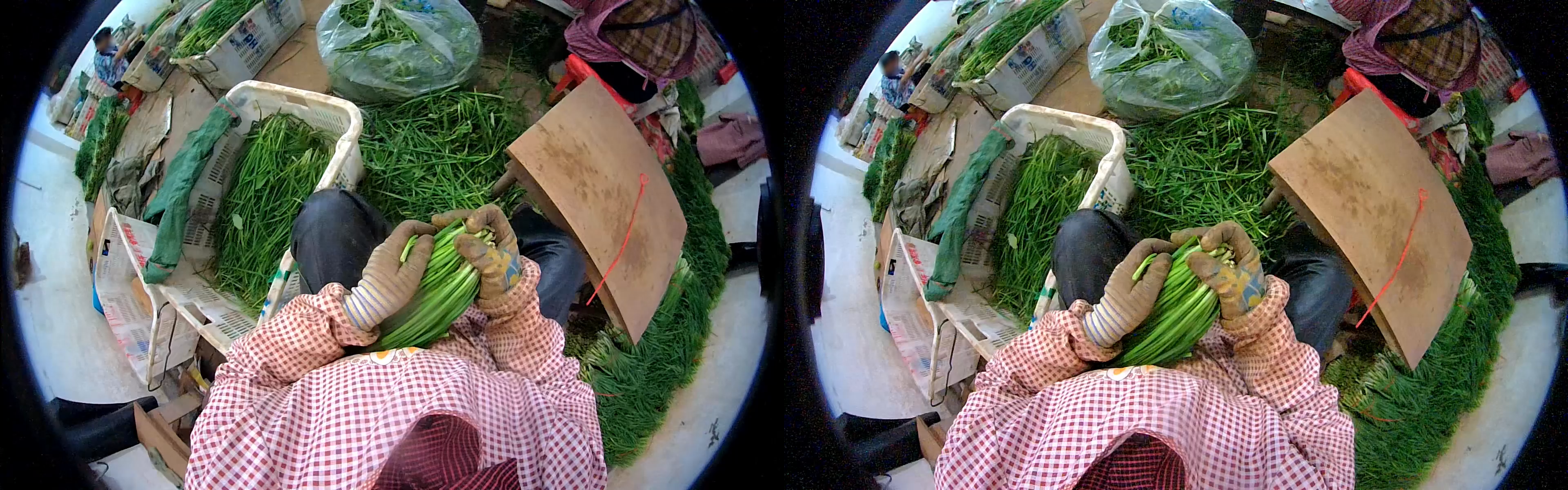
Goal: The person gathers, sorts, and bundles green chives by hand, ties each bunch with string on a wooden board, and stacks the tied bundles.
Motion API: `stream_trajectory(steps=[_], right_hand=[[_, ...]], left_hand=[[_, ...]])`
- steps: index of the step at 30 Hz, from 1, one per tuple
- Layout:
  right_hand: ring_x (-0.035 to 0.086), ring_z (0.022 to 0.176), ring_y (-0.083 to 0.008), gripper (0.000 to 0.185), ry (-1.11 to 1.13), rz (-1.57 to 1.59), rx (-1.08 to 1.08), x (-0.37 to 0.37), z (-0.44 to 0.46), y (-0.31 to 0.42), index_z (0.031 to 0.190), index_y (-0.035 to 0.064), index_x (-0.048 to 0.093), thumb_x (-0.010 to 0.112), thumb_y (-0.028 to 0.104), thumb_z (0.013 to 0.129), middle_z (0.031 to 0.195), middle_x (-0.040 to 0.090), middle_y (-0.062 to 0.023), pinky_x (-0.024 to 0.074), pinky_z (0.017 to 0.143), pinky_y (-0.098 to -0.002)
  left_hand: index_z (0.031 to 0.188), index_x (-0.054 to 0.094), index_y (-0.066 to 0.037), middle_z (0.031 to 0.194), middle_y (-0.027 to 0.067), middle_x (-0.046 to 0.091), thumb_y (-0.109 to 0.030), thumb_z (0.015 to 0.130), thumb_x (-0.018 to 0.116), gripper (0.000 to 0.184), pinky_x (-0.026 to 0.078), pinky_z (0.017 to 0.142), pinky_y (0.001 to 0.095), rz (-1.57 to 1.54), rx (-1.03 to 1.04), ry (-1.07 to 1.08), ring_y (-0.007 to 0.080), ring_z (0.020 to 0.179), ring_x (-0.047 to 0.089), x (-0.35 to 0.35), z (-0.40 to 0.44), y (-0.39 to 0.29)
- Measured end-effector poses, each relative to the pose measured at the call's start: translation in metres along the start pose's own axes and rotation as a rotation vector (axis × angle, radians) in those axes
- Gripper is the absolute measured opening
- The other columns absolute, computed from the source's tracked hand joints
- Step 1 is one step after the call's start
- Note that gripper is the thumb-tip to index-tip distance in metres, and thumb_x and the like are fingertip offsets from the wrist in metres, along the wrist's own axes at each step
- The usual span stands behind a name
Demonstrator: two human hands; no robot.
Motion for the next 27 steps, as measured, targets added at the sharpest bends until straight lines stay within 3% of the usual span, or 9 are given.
stream_trajectory(steps=[2, 7, 10, 15, 17, 20, 23, 24, 27], right_hand=[[0.061, 0.098, -0.0222, 0.045, -0.098, 0.034, -0.008, -0.001, -0.005, 0.003, 0.127, 0.0103, 0.051, 0.062, 0.002, 0.084, 0.109, 0.064, -0.0118, 0.0517, 0.087, -0.0347], [0.06, 0.102, -0.0208, 0.047, -0.194, 0.057, 0.017, -0.007, -0.008, 0.004, 0.129, 0.0077, 0.05, 0.061, -0.001, 0.084, 0.108, 0.064, -0.0097, 0.0504, 0.09, -0.036], [0.06, 0.104, -0.021, 0.047, -0.216, 0.041, -0.057, -0.007, -0.011, 0.006, 0.13, 0.0065, 0.049, 0.061, -0.001, 0.084, 0.108, 0.063, -0.0091, 0.0495, 0.092, -0.0358], [0.062, 0.1, -0.0243, 0.03, -0.21, 0.161, -0.037, -0.007, -0.016, 0.002, 0.111, 0.0057, 0.057, 0.063, -0.001, 0.083, 0.103, 0.064, -0.0144, 0.0514, 0.091, -0.0406], [0.062, 0.098, -0.028, 0.026, -0.179, 0.169, -0.014, -0.005, -0.012, 0.004, 0.106, 0.0062, 0.055, 0.062, 0.0, 0.082, 0.091, 0.063, -0.0089, 0.0536, 0.086, -0.0469], [0.063, 0.092, -0.0274, 0.019, -0.175, 0.048, -0.028, 0.009, 0.003, 0.023, 0.102, 0.0057, 0.053, 0.061, 0.006, 0.084, 0.088, 0.062, -0.0083, 0.0543, 0.082, -0.0453], [0.065, 0.084, -0.0254, 0.021, -0.229, -0.19, -0.091, 0.019, 0.033, 0.08, 0.107, 0.0058, 0.053, 0.06, 0.014, 0.088, 0.091, 0.065, -0.0154, 0.0547, 0.073, -0.0372], [0.065, 0.085, -0.0262, 0.022, -0.28, -0.239, -0.146, 0.013, 0.045, 0.106, 0.106, 0.0046, 0.054, 0.057, 0.02, 0.09, 0.093, 0.066, -0.0159, 0.0541, 0.075, -0.0384], [0.064, 0.09, -0.0287, 0.035, -0.188, -0.357, -0.393, -0.011, 0.065, 0.198, 0.107, 0.0005, 0.057, 0.049, 0.032, 0.094, 0.101, 0.065, -0.0177, 0.0519, 0.083, -0.0423]], left_hand=[[0.118, 0.051, -0.005, 0.096, 0.0031, 0.058, -0.02, 0.09, 0.059, 0.033, 0.045, 0.08, 0.0254, -0.275, 0.049, -0.005, 0.0106, 0.089, 0.052, 0.005, 0.0, -0.006], [0.11, 0.054, -0.005, 0.095, 0.0012, 0.059, -0.018, 0.088, 0.063, 0.027, 0.046, 0.079, 0.0253, -0.57, -0.263, 0.151, 0.0089, 0.09, 0.053, 0.007, 0.028, -0.008], [0.105, 0.055, -0.007, 0.09, 0.002, 0.058, -0.02, 0.09, 0.058, 0.02, 0.047, 0.077, 0.0282, -0.606, -0.235, 0.153, 0.0126, 0.084, 0.055, 0.009, 0.031, -0.007], [0.097, 0.054, -0.008, 0.083, 0.0052, 0.055, -0.022, 0.092, 0.053, 0.015, 0.047, 0.077, 0.0343, -1.128, -0.406, -0.16, 0.0213, 0.08, 0.056, 0.006, 0.026, 0.026], [0.097, 0.054, -0.008, 0.079, 0.0045, 0.053, -0.021, 0.092, 0.054, 0.015, 0.047, 0.073, 0.0335, -1.108, -0.431, -0.247, 0.0204, 0.076, 0.054, 0.009, 0.023, 0.019], [0.098, 0.052, -0.009, 0.069, -0.0005, 0.045, -0.023, 0.092, 0.054, 0.016, 0.042, 0.064, 0.0291, -1.288, -0.327, -0.104, 0.013, 0.066, 0.046, 0.002, 0.039, 0.001], [0.099, 0.053, -0.009, 0.065, -0.0021, 0.046, -0.025, 0.091, 0.055, 0.018, 0.026, 0.043, 0.0226, -0.893, -0.07, 0.19, 0.0073, 0.049, 0.038, -0.033, 0.037, -0.058], [0.098, 0.053, -0.009, 0.062, -0.0037, 0.044, -0.026, 0.091, 0.055, 0.018, 0.024, 0.04, 0.022, -0.553, 0.006, 0.106, 0.0058, 0.044, 0.034, -0.045, 0.035, -0.069], [0.102, 0.053, -0.007, 0.068, -0.0031, 0.049, -0.017, 0.09, 0.058, 0.017, 0.033, 0.046, 0.0208, -0.416, 0.023, 0.124, 0.0059, 0.052, 0.043, -0.073, 0.018, -0.063]])
Point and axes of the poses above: each hand's wrist, its own z-axis towards the middle knuckle, its own x-axis out of the palm, y = z × x, the point moved 4 cm from there along z, towards the middle knuckle
